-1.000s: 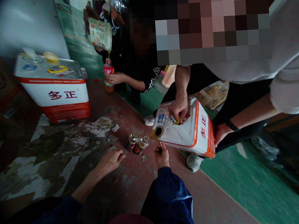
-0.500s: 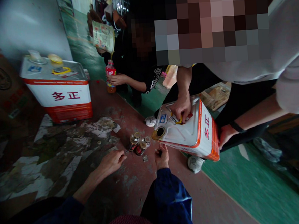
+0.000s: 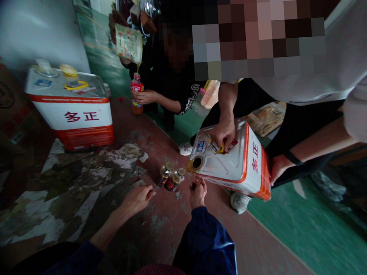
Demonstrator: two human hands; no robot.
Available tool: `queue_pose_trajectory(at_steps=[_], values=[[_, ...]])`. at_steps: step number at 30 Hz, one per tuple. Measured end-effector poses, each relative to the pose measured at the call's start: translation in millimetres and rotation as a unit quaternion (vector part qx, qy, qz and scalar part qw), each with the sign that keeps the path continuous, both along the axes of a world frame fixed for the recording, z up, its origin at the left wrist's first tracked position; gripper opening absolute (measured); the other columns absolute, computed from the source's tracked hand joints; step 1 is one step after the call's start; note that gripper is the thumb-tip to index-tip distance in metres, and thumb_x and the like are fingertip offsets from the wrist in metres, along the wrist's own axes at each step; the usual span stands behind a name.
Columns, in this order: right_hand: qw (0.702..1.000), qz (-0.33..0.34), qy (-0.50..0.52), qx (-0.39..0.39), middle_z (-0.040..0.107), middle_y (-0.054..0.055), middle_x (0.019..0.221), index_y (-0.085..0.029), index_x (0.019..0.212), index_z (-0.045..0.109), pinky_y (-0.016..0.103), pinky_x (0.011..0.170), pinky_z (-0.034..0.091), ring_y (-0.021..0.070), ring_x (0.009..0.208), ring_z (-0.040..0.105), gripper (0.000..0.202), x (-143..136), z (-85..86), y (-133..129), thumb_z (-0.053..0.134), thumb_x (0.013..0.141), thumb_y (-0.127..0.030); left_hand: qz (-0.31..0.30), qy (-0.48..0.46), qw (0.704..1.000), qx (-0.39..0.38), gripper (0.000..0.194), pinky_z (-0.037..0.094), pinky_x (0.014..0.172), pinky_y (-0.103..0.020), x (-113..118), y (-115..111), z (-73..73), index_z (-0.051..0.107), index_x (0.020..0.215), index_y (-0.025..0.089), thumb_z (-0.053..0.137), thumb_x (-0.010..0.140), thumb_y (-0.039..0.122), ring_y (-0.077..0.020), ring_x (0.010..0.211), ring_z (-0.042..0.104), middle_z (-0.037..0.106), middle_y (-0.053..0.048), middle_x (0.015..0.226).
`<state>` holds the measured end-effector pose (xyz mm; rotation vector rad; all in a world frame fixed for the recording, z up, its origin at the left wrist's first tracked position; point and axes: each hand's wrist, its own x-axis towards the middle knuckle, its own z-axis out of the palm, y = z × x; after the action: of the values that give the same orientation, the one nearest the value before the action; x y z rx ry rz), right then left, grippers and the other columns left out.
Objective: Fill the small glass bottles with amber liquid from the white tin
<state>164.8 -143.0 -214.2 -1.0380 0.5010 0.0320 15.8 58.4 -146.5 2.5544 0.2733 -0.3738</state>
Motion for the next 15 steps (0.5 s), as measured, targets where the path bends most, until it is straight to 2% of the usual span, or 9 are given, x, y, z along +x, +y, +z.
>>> queue_pose_trajectory(at_steps=[5, 11, 15], values=[[0.998, -0.002, -0.015, 0.053, 0.055, -0.007, 0.066, -0.016, 0.079, 0.051, 0.010, 0.050, 0.045, 0.0017, 0.056, 0.054, 0.014, 6.7, 2.6, -1.5, 0.058, 0.073, -0.005, 0.003, 0.000, 1.000, -0.001, 0.031, 0.048, 0.089, -0.037, 0.6, -2.7, -0.5, 0.065, 0.110, 0.012, 0.042, 0.098, 0.027, -0.0299, 0.109, 0.066, 0.072, -0.017, 0.110], [0.996, -0.004, 0.002, 0.091, 0.057, -0.004, 0.069, -0.015, 0.075, 0.051, 0.009, 0.056, 0.053, 0.0032, 0.060, 0.058, 0.017, 16.4, 0.6, -8.3, 0.056, 0.077, 0.001, -0.001, 0.005, 1.000, 0.002, 0.031, 0.047, 0.089, -0.036, 0.5, -3.6, -1.3, 0.065, 0.109, 0.012, 0.041, 0.098, 0.027, -0.0287, 0.109, 0.066, 0.072, -0.017, 0.110], [0.995, 0.020, 0.015, 0.099, 0.058, -0.003, 0.070, -0.014, 0.074, 0.052, 0.008, 0.054, 0.053, 0.0023, 0.056, 0.056, 0.018, 17.6, -1.6, -10.6, 0.053, 0.080, 0.002, -0.005, 0.009, 1.000, 0.003, 0.030, 0.046, 0.088, -0.035, 1.0, -4.0, -1.6, 0.065, 0.108, 0.012, 0.041, 0.098, 0.027, -0.0281, 0.109, 0.066, 0.072, -0.016, 0.110]])
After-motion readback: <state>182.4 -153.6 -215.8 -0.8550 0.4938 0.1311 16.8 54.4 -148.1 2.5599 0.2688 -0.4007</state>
